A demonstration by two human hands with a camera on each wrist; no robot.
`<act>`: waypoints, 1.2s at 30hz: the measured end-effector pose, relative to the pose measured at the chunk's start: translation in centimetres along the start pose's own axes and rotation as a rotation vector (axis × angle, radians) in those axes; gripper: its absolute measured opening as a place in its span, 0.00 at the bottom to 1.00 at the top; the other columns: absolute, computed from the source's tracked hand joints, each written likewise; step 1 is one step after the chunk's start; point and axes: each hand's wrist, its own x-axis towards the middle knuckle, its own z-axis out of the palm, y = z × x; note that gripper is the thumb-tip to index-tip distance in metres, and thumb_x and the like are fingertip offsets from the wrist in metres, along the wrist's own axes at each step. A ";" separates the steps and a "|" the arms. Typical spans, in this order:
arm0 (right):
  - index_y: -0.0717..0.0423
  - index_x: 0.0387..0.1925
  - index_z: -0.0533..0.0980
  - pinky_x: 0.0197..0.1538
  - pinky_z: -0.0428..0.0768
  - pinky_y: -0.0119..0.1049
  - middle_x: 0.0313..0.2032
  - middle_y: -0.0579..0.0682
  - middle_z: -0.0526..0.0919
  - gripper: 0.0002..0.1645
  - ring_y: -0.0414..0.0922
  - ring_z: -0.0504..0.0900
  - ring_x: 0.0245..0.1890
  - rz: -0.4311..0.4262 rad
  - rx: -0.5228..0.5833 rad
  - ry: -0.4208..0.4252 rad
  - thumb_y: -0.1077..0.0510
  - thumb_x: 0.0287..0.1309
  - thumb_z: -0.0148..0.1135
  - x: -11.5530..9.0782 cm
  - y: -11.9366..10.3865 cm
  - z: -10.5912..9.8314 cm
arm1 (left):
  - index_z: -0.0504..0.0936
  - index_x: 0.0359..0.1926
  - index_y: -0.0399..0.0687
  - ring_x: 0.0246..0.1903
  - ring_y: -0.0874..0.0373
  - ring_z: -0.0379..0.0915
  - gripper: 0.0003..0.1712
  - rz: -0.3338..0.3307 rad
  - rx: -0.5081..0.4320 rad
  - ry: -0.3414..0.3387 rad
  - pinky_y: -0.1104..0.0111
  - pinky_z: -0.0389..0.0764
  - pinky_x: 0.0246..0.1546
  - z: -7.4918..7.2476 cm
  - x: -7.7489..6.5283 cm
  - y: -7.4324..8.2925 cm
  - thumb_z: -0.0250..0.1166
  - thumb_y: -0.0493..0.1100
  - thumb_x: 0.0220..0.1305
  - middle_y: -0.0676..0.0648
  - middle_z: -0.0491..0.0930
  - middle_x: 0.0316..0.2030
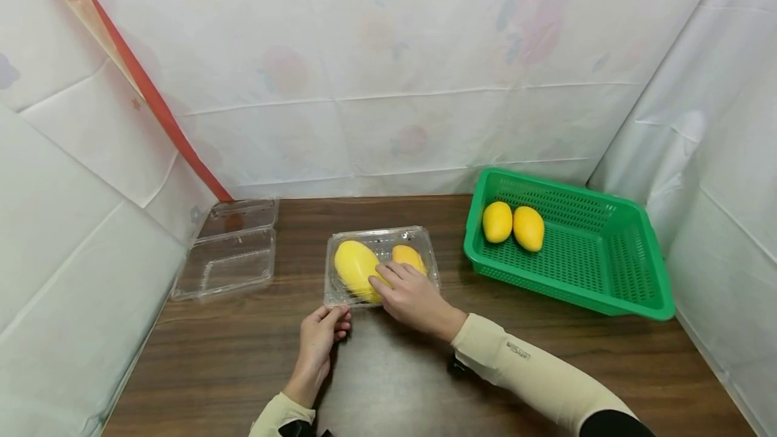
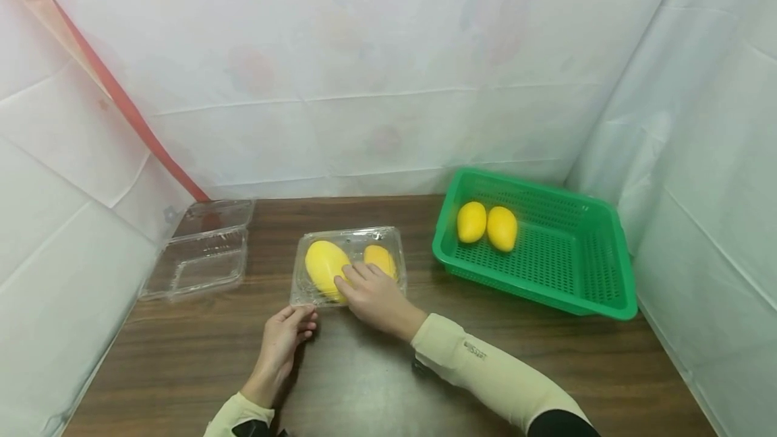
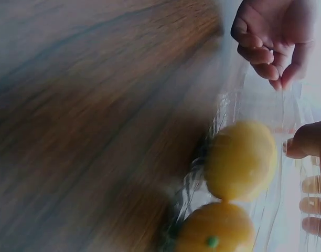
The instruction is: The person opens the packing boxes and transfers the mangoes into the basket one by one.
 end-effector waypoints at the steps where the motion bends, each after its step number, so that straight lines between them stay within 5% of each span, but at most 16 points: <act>1: 0.53 0.48 0.79 0.51 0.82 0.39 0.47 0.51 0.84 0.15 0.48 0.81 0.48 -0.006 -0.004 -0.001 0.56 0.59 0.60 0.2 -0.1 0.0 | 0.83 0.32 0.43 0.21 0.66 0.75 0.05 -0.001 0.002 -0.002 0.75 0.77 0.25 0.0 0.0 0.0 0.61 0.36 0.64 0.56 0.80 0.22; 23: 0.47 0.44 0.80 0.32 0.81 0.35 0.34 0.47 0.82 0.12 0.45 0.80 0.32 -0.072 -0.089 0.006 0.50 0.61 0.58 3.1 -1.7 1.2 | 0.84 0.28 0.46 0.21 0.66 0.75 0.08 0.009 -0.011 -0.027 0.76 0.76 0.24 -0.3 0.3 0.0 0.61 0.36 0.63 0.57 0.80 0.20; 33: 0.49 0.37 0.81 0.30 0.82 0.31 0.31 0.45 0.83 0.13 0.42 0.81 0.29 -0.116 -0.085 0.151 0.48 0.52 0.65 3.4 -1.3 1.3 | 0.82 0.28 0.39 0.20 0.64 0.73 0.07 0.046 0.001 0.007 0.74 0.77 0.23 -0.4 0.1 0.3 0.60 0.34 0.61 0.54 0.78 0.19; 36: 0.52 0.35 0.82 0.28 0.82 0.29 0.29 0.45 0.85 0.14 0.41 0.81 0.26 -0.066 -0.051 0.241 0.49 0.47 0.69 4.1 -0.4 0.5 | 0.82 0.28 0.36 0.19 0.64 0.73 0.07 0.032 -0.004 -0.014 0.74 0.77 0.23 -0.4 0.0 0.3 0.60 0.34 0.61 0.53 0.77 0.18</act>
